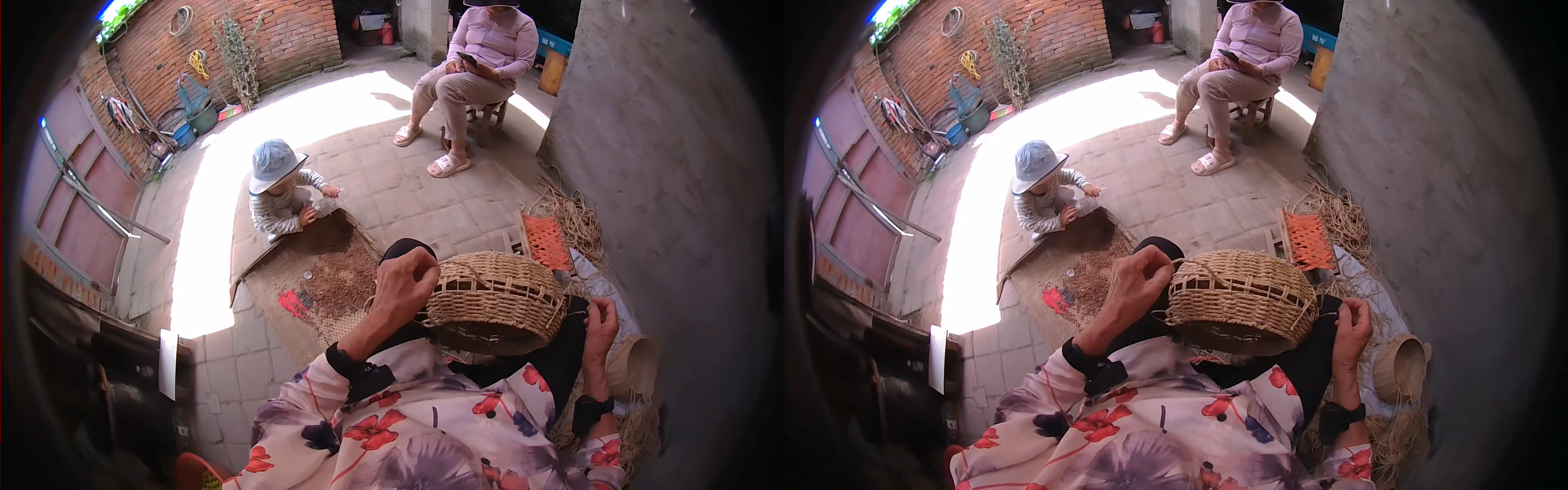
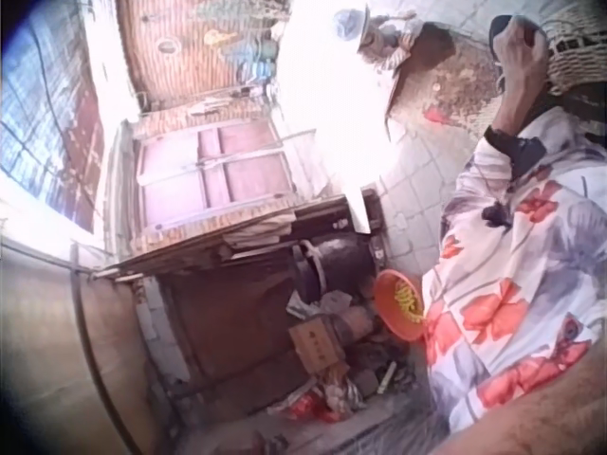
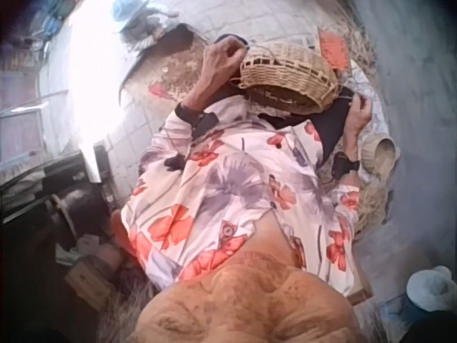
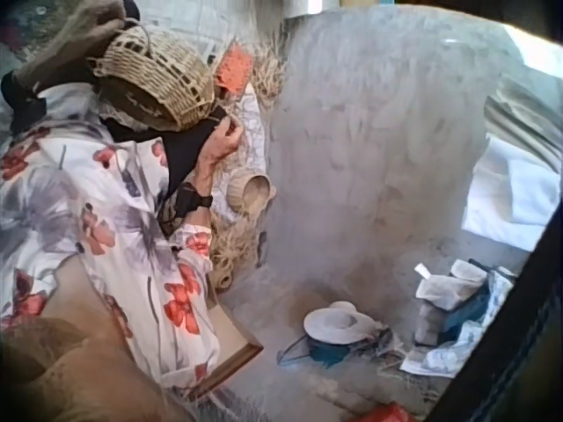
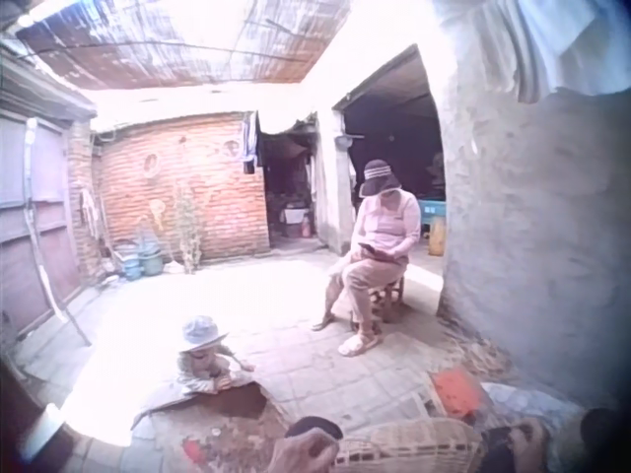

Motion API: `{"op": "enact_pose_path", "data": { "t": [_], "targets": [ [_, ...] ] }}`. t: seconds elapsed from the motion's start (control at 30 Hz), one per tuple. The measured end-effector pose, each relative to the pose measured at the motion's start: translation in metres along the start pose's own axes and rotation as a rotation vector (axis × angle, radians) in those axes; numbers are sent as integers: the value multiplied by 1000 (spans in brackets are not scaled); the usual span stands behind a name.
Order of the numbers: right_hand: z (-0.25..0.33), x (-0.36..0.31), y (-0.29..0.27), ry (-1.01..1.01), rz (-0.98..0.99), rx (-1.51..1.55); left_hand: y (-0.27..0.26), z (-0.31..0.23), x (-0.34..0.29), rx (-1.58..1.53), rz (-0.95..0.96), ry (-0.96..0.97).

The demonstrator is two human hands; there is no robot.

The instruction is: Weaving a basket using natural fibers.

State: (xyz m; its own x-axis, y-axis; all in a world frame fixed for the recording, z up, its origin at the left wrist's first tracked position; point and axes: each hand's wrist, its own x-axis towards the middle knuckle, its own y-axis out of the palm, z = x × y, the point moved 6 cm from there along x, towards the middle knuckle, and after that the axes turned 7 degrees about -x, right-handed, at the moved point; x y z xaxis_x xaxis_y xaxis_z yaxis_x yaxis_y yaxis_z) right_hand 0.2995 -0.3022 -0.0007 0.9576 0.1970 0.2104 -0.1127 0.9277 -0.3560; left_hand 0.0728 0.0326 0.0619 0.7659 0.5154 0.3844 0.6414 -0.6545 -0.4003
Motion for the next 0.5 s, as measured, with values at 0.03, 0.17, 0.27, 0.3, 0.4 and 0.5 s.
{"op": "enact_pose_path", "data": {
  "t": [0.03,0.17,0.27,0.3,0.4,0.5],
  "targets": [
    [41,-16,10,-163,20,-65,-4,4,-5,-300,-35,-204],
    [169,-77,75,-676,412,-155,40,-32,-27,-762,249,-319],
    [175,-86,94,-651,430,-104,69,-48,-39,-736,392,-259],
    [171,-87,96,-648,431,-115,74,-44,-40,-735,396,-287],
    [156,-82,99,-413,468,49,74,-44,-40,-675,372,-226],
    [147,-76,90,-68,427,477,41,-47,-15,-172,40,246]
  ]
}}
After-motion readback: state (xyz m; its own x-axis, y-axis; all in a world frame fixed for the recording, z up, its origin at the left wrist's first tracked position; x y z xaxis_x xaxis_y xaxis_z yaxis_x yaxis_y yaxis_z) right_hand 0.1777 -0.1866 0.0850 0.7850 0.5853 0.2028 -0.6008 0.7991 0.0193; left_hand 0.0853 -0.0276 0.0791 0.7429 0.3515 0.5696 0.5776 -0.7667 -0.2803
